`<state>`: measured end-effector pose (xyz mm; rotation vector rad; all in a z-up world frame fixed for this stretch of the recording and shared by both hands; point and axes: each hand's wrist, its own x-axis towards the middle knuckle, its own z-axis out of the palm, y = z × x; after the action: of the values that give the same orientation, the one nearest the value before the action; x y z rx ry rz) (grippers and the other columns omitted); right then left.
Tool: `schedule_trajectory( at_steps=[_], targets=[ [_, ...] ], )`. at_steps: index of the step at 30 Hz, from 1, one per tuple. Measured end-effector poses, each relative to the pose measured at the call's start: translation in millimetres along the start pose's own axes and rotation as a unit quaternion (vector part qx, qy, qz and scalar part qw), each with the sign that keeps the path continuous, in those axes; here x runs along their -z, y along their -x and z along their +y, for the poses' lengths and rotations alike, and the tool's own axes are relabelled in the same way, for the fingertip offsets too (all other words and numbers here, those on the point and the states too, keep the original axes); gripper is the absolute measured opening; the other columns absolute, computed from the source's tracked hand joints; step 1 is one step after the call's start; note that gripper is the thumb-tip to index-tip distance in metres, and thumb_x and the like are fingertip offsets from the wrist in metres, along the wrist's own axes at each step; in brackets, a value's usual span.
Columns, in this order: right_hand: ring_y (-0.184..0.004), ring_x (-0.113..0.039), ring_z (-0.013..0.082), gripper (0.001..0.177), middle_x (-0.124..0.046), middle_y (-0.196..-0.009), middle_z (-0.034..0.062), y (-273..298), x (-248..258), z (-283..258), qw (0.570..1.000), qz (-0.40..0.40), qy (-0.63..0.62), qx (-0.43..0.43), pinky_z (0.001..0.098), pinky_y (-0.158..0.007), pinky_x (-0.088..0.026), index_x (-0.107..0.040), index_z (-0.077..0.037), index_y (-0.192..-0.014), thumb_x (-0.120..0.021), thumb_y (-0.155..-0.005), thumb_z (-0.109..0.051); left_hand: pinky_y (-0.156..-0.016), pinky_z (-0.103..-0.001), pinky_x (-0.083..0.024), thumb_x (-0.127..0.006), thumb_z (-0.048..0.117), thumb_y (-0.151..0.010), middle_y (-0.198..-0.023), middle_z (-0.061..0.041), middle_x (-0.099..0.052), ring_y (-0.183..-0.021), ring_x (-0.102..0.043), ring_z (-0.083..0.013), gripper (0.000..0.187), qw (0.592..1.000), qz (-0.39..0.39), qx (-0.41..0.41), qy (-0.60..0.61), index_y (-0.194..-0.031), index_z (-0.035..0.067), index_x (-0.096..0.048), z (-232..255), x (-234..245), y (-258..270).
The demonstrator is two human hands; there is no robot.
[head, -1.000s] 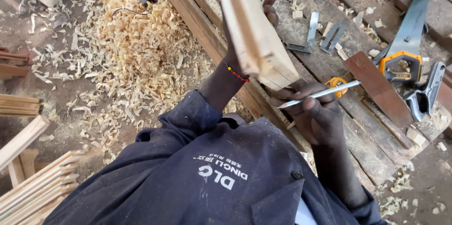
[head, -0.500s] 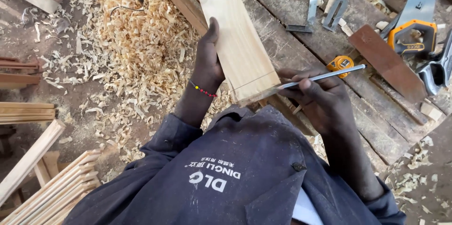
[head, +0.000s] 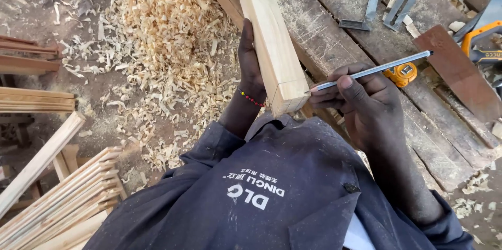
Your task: Measuring, marking, and sawing a wooden beam on a workbench.
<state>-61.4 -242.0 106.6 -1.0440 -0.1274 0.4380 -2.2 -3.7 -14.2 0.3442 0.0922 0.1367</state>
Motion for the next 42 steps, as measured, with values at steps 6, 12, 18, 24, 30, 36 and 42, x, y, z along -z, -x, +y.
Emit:
schedule_trajectory(
  at_steps=[6, 12, 18, 24, 30, 36, 42],
  targets=[
    [-0.086, -0.077, 0.0305, 0.026, -0.074, -0.094, 0.0231, 3, -4, -12, 1.000, -0.022, 0.007, -0.001, 0.0440, -0.079, -0.069, -0.063, 0.003, -0.110, -0.068, -0.098, -0.020, -0.087, -0.046, -0.061, -0.078, 0.054, -0.087, -0.109, -0.012, -0.076, -0.095, -0.074, -0.0294, 0.063, 0.999, 0.023, 0.030, 0.025, -0.128, 0.008, -0.067, -4, -9, 3],
    [-0.089, -0.076, 0.0346, 0.023, -0.072, -0.094, 0.0260, 3, 0, -10, 1.000, -0.028, -0.004, -0.002, 0.0472, -0.082, -0.069, -0.062, 0.003, -0.110, -0.066, -0.099, -0.017, -0.087, -0.045, -0.061, -0.078, 0.054, -0.087, -0.110, -0.011, -0.076, -0.095, -0.074, -0.0280, 0.064, 0.999, 0.008, 0.040, 0.025, -0.129, 0.007, -0.067, -4, -9, 4],
    [-0.095, -0.079, 0.0242, 0.023, -0.075, -0.100, 0.0150, -18, -31, -28, 0.986, 0.034, 0.159, -0.037, 0.0352, -0.091, -0.069, -0.063, -0.001, -0.102, -0.061, -0.100, -0.024, -0.088, -0.047, -0.060, -0.077, 0.055, -0.086, -0.109, -0.012, -0.076, -0.096, -0.073, -0.0303, 0.065, 0.998, 0.020, 0.044, 0.034, -0.129, 0.007, -0.066, -2, -3, -2],
    [-0.097, -0.076, 0.0308, 0.025, -0.073, -0.106, 0.0225, -15, -24, -19, 0.995, 0.026, 0.082, -0.042, 0.0346, -0.092, -0.066, -0.059, 0.007, -0.107, -0.061, -0.099, -0.017, -0.090, -0.049, -0.058, -0.077, 0.057, -0.086, -0.110, -0.013, -0.075, -0.097, -0.071, -0.0318, 0.066, 0.997, 0.032, 0.054, 0.035, -0.129, 0.007, -0.066, -3, -7, 1],
    [-0.094, -0.078, 0.0358, 0.016, -0.073, -0.101, 0.0248, 23, 14, -7, 0.997, -0.067, -0.002, 0.045, 0.0414, -0.088, -0.068, -0.064, 0.001, -0.110, -0.066, -0.101, -0.013, -0.084, -0.052, -0.061, -0.076, 0.053, -0.089, -0.109, -0.014, -0.075, -0.094, -0.072, -0.0343, 0.065, 0.999, 0.050, 0.000, 0.003, -0.133, 0.007, -0.063, -7, -8, 2],
    [-0.102, -0.076, 0.0343, 0.028, -0.072, -0.100, 0.0176, 16, -18, -14, 0.994, 0.070, 0.031, -0.072, 0.0459, -0.093, -0.068, -0.070, 0.004, -0.104, -0.073, -0.089, -0.020, -0.087, -0.052, -0.060, -0.074, 0.056, -0.090, -0.111, -0.013, -0.074, -0.097, -0.072, -0.0335, 0.065, 0.999, 0.022, 0.034, 0.012, -0.133, 0.008, -0.063, -10, -1, 2],
    [-0.088, -0.072, 0.0189, 0.026, -0.074, -0.101, 0.0164, 13, -10, -6, 0.996, 0.036, 0.086, 0.003, 0.0233, -0.085, -0.059, -0.071, 0.005, -0.104, -0.072, -0.093, -0.018, -0.087, -0.051, -0.061, -0.075, 0.057, -0.089, -0.110, -0.013, -0.075, -0.096, -0.073, -0.0322, 0.066, 0.999, 0.017, 0.043, 0.021, -0.131, 0.007, -0.064, -9, -6, 5]
  ],
)
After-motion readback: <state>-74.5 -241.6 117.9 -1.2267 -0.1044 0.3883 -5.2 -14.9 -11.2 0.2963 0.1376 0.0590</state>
